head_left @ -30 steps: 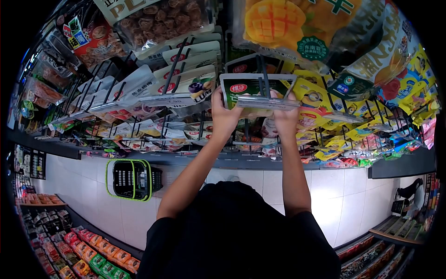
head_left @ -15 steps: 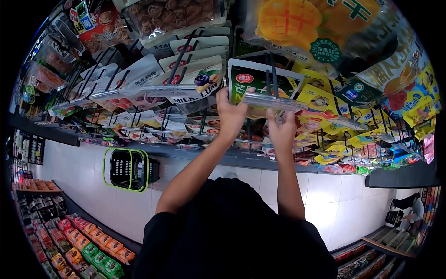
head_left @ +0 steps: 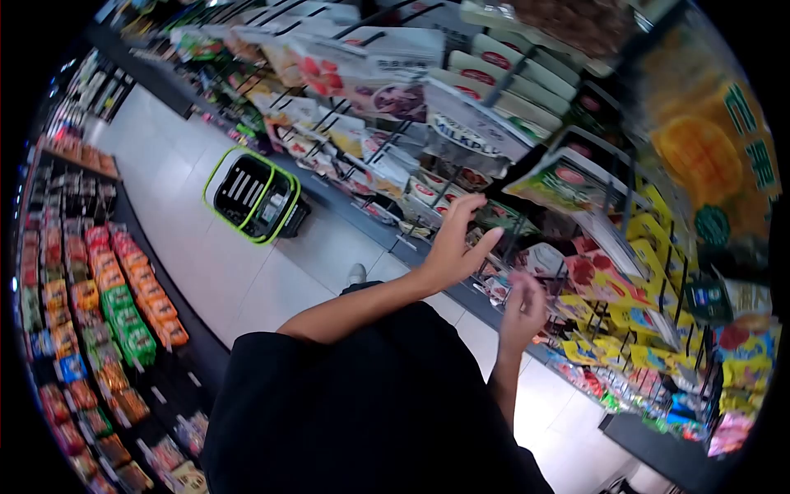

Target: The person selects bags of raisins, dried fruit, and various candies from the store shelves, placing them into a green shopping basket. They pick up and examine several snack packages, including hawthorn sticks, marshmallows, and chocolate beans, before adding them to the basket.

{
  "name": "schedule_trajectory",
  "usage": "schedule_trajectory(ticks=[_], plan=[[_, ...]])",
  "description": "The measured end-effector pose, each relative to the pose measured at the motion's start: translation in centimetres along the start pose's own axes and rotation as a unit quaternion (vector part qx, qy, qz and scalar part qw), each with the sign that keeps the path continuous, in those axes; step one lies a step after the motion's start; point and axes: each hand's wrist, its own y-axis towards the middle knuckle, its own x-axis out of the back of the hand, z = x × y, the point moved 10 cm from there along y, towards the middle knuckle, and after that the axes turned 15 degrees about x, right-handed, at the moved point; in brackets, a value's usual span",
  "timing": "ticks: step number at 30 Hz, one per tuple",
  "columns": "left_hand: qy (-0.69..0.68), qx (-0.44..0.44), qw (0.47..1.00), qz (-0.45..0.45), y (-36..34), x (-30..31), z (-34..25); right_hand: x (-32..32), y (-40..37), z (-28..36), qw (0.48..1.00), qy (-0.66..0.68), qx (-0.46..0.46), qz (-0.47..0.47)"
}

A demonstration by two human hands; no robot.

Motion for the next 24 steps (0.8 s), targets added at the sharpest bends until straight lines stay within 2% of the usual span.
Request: schedule_trajectory(ticks=[1, 2, 3, 5, 9, 11, 12, 13, 14, 15, 17, 19, 20, 22, 24], plan=[[-0.006, 0.014, 1.0, -0.002, -1.1, 1.5, 1.3, -1.9, -1.5, -1.3, 0.998, 0.047, -0.017, 0.04], [-0.024, 0.065, 0.998, 0.005, -2.4, 2.9, 3.8, -3.9, -3.1, -2.3, 0.994, 0.046, -0.041, 0.094], [-0.044, 0.114, 0.992, 0.011, -3.6, 4.4, 6.6, -5.9, -4.1, -2.0, 0.989, 0.019, -0.004, 0.148], [0.025, 0.149, 0.988, -0.031, -6.3, 8.9, 11.1, -10.4, -7.2, -3.3, 0.968, 0.053, -0.039, 0.241], [0.138, 0.315, 0.925, -0.162, -14.6, 20.3, 24.9, -17.9, -13.4, -7.4, 0.9, 0.096, -0.059, 0.421], [0.217, 0.416, 0.855, -0.223, -22.1, 26.7, 33.0, -20.8, -15.6, -9.3, 0.868, 0.082, -0.047, 0.488], [0.204, 0.485, 0.815, -0.243, -28.1, 29.6, 39.6, -21.8, -16.2, -10.5, 0.857, 0.054, -0.028, 0.512], [0.185, 0.585, 0.749, -0.25, -35.9, 32.0, 47.3, -22.9, -16.9, -12.0, 0.846, 0.025, -0.01, 0.533], [0.28, 0.636, 0.688, -0.208, -40.5, 33.5, 47.8, -23.9, -18.1, -14.6, 0.84, 0.031, -0.005, 0.542], [0.177, 0.736, 0.625, -0.192, -45.4, 33.3, 47.1, -24.5, -18.8, -16.7, 0.83, 0.005, 0.005, 0.557], [0.211, 0.772, 0.591, -0.097, -50.1, 32.9, 45.9, -25.5, -20.0, -20.2, 0.81, -0.05, 0.024, 0.584], [0.277, 0.717, 0.638, -0.054, -50.3, 32.2, 46.5, -25.2, -22.3, -26.3, 0.826, -0.006, -0.173, 0.537], [0.224, 0.705, 0.669, -0.069, -50.7, 31.6, 47.4, -24.6, -24.1, -29.1, 0.82, 0.013, -0.271, 0.504], [0.115, 0.676, 0.722, -0.095, -51.0, 30.8, 49.2, -22.5, -27.0, -33.3, 0.806, 0.008, -0.384, 0.45], [0.061, 0.652, 0.749, -0.096, -50.3, 31.8, 51.1, -20.8, -29.0, -34.7, 0.788, -0.043, -0.445, 0.423]])
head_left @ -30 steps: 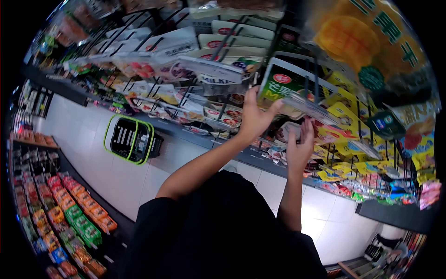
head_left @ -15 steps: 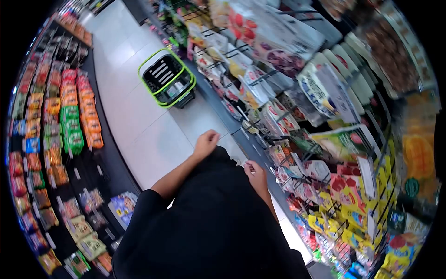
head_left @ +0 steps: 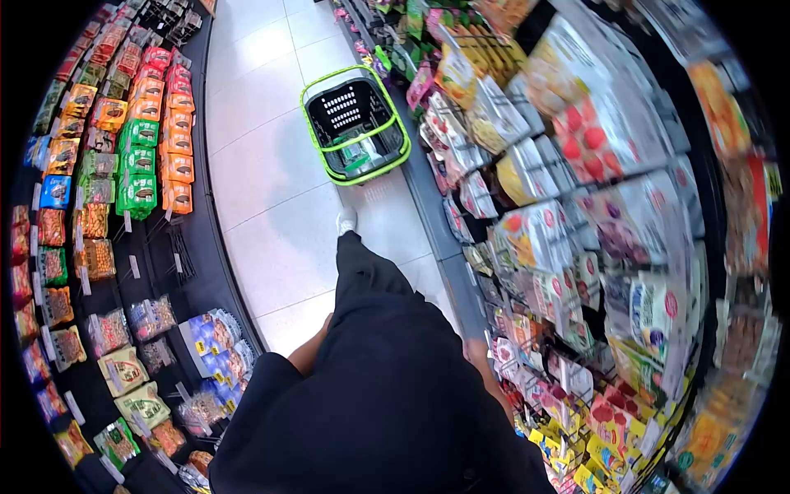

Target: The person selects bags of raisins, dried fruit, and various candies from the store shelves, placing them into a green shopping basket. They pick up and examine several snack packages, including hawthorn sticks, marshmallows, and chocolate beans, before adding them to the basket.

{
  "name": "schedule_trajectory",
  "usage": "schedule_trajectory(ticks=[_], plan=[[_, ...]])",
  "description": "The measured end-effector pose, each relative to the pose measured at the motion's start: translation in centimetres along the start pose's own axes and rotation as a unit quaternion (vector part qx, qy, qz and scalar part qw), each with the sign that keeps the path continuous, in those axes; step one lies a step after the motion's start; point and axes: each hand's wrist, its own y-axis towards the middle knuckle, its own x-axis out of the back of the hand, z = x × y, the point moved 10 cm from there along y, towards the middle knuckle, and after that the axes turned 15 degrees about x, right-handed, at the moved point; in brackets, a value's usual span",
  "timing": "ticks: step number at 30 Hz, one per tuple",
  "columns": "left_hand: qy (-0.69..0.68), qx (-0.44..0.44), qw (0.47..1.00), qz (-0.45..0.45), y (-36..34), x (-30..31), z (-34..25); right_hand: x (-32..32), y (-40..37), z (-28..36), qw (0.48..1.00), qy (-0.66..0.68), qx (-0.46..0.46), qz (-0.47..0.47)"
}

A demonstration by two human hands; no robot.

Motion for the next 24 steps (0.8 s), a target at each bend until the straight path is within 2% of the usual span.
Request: schedule_trajectory(ticks=[2, 5, 6, 7, 8, 9, 11, 12, 13, 14, 15, 16, 17, 18, 20, 23, 24], plan=[[-0.005, -0.025, 0.999, 0.021, 2.2, 2.8, -0.8, -1.2, -0.7, -0.6, 0.996, -0.085, -0.034, -0.015], [0.051, -0.066, 0.996, 0.026, 7.6, 10.4, -2.4, -7.2, -1.0, 3.8, 0.966, -0.256, -0.024, 0.016], [0.231, -0.1, 0.965, 0.077, 13.3, 10.4, -0.9, -9.8, -0.8, 5.7, 0.95, -0.31, -0.009, 0.032], [0.28, -0.044, 0.959, 0.015, 13.9, 15.3, -2.7, -12.6, -0.1, 7.6, 0.935, -0.35, 0.017, 0.044], [0.298, 0.021, 0.954, 0.03, 12.9, 20.0, -6.7, -15.4, 0.7, 9.5, 0.919, -0.389, 0.044, 0.054], [0.332, -0.032, 0.943, -0.009, 15.2, 23.3, -9.6, -18.2, 1.8, 11.6, 0.899, -0.428, 0.07, 0.056], [0.23, -0.013, 0.971, -0.064, 18.1, 31.6, -15.2, -23.4, 3.8, 15.7, 0.859, -0.498, 0.106, 0.057], [0.148, -0.019, 0.985, -0.093, 18.9, 35.8, -18.7, -25.7, 4.0, 19.7, 0.837, -0.54, 0.073, 0.058], [0.104, -0.04, 0.983, -0.144, 19.1, 39.6, -22.4, -27.0, 3.3, 24.4, 0.867, -0.493, 0.067, 0.011], [0.035, -0.053, 0.988, -0.139, 19.9, 42.5, -25.6, -28.9, 3.3, 27.8, 0.859, -0.485, 0.156, 0.047], [-0.035, -0.065, 0.989, -0.131, 20.7, 44.8, -28.5, -30.4, 3.5, 29.8, 0.856, -0.481, 0.167, 0.085], [-0.084, -0.084, 0.983, -0.138, 21.0, 46.8, -31.3, -30.4, 4.4, 30.7, 0.878, -0.445, 0.163, 0.067], [-0.133, -0.102, 0.975, -0.143, 20.9, 48.2, -33.7, -30.4, 5.1, 31.3, 0.897, -0.41, 0.159, 0.048], [-0.148, -0.106, 0.974, -0.134, 20.3, 49.0, -35.7, -30.6, 5.3, 31.3, 0.936, -0.336, 0.094, 0.038], [-0.18, -0.116, 0.97, -0.119, 19.1, 50.0, -39.3, -32.2, 4.6, 32.6, 0.984, -0.177, -0.032, 0.015], [-0.171, -0.116, 0.974, -0.091, 20.2, 47.7, -39.5, -35.4, 6.3, 36.9, 0.936, -0.326, 0.134, 0.029], [-0.161, -0.102, 0.979, -0.077, 21.4, 46.1, -38.1, -36.7, 6.6, 37.6, 0.93, -0.341, 0.126, 0.046]])
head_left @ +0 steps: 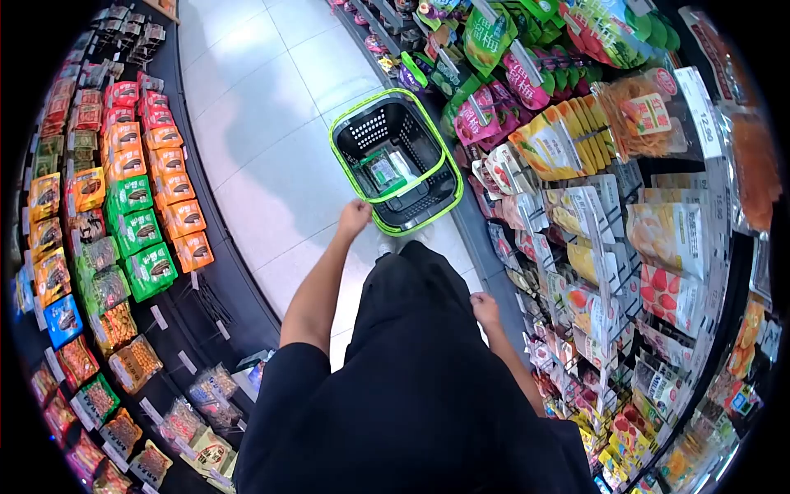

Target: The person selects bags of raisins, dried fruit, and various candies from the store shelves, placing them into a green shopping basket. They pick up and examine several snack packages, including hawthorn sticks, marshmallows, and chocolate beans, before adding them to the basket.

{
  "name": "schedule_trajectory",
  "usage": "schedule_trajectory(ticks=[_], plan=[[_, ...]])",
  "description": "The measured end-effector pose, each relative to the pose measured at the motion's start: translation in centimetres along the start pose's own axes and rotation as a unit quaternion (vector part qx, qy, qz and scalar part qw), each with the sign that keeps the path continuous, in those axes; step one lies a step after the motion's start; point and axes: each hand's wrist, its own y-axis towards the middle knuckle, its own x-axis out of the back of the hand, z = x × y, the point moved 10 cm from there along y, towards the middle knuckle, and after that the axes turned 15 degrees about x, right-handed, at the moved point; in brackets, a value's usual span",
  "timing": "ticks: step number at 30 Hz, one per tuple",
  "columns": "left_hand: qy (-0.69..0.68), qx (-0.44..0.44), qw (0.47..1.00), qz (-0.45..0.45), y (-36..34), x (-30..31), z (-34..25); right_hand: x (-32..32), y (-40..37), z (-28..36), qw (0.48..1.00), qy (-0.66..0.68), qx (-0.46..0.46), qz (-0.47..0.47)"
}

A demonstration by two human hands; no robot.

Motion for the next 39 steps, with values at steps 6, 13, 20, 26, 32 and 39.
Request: schedule_trajectory(ticks=[6, 13, 20, 26, 32, 39], plan=[[0.287, 0.075, 0.954, -0.033, -6.5, -4.9, 10.7, -2.2, 6.5, 1.4, 0.999, 0.026, 0.045, 0.015], [0.311, 0.078, 0.947, -0.009, -4.4, -1.2, 6.0, -5.0, 14.7, -4.8, 0.995, 0.035, -0.002, 0.098], [0.523, 0.169, 0.823, 0.142, 0.9, -2.6, 9.5, -7.5, 21.8, 2.8, 0.991, 0.096, 0.007, 0.093], [0.578, 0.053, 0.774, 0.252, 7.7, 0.5, 10.1, -13.2, 29.8, 14.1, 0.977, 0.21, 0.047, 0.009], [0.46, -0.298, 0.756, 0.359, 9.8, 1.8, 9.3, -21.1, 39.1, 21.1, 0.957, 0.285, 0.051, -0.005], [0.364, -0.261, 0.775, 0.446, 15.1, 1.4, 8.5, -35.9, 51.6, 10.7, 0.983, 0.124, 0.039, 0.132]])
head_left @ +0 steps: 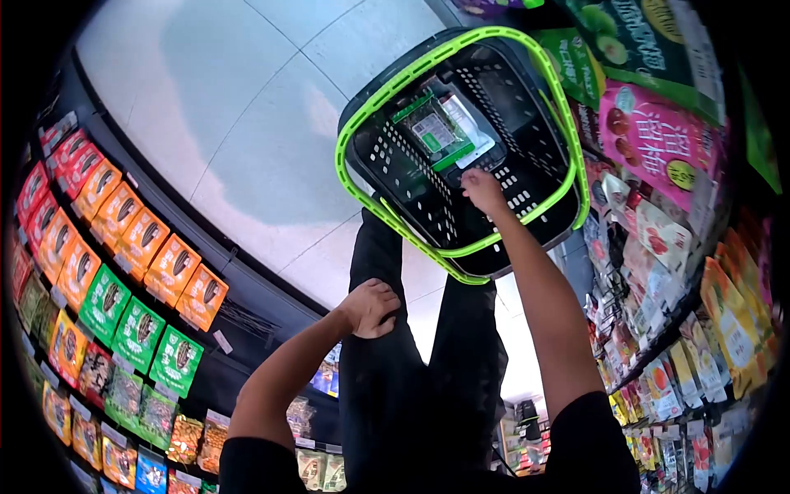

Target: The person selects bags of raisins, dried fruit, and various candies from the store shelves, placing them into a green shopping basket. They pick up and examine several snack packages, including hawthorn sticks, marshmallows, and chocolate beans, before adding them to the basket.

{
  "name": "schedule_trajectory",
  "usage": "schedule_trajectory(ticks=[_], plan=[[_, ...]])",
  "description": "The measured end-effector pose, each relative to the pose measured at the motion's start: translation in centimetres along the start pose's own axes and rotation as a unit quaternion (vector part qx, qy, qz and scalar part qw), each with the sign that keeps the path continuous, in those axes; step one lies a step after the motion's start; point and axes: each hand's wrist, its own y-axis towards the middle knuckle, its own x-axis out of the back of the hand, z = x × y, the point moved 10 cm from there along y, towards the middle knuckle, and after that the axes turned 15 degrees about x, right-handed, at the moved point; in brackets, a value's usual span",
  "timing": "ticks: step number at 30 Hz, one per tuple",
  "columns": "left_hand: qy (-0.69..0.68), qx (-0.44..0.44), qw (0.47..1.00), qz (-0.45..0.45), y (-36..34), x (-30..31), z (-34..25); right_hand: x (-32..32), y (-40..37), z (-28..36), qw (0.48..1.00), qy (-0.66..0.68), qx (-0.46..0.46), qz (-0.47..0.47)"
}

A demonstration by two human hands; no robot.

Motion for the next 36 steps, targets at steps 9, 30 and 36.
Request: schedule_trajectory(ticks=[9, 30, 36], plan=[[-0.068, -0.04, 0.996, -0.029, 0.4, 2.9, 2.7, 0.9, 8.7, -15.3, 0.955, -0.167, -0.24, -0.045], [-0.048, -0.023, 0.998, -0.021, 2.1, 4.0, 2.2, -1.0, 12.0, -15.7, 0.965, -0.224, -0.134, -0.024], [-0.016, -0.019, 0.999, -0.029, 1.4, 3.6, 1.3, -2.1, 9.0, -2.0, 0.998, -0.061, -0.006, 0.021]])
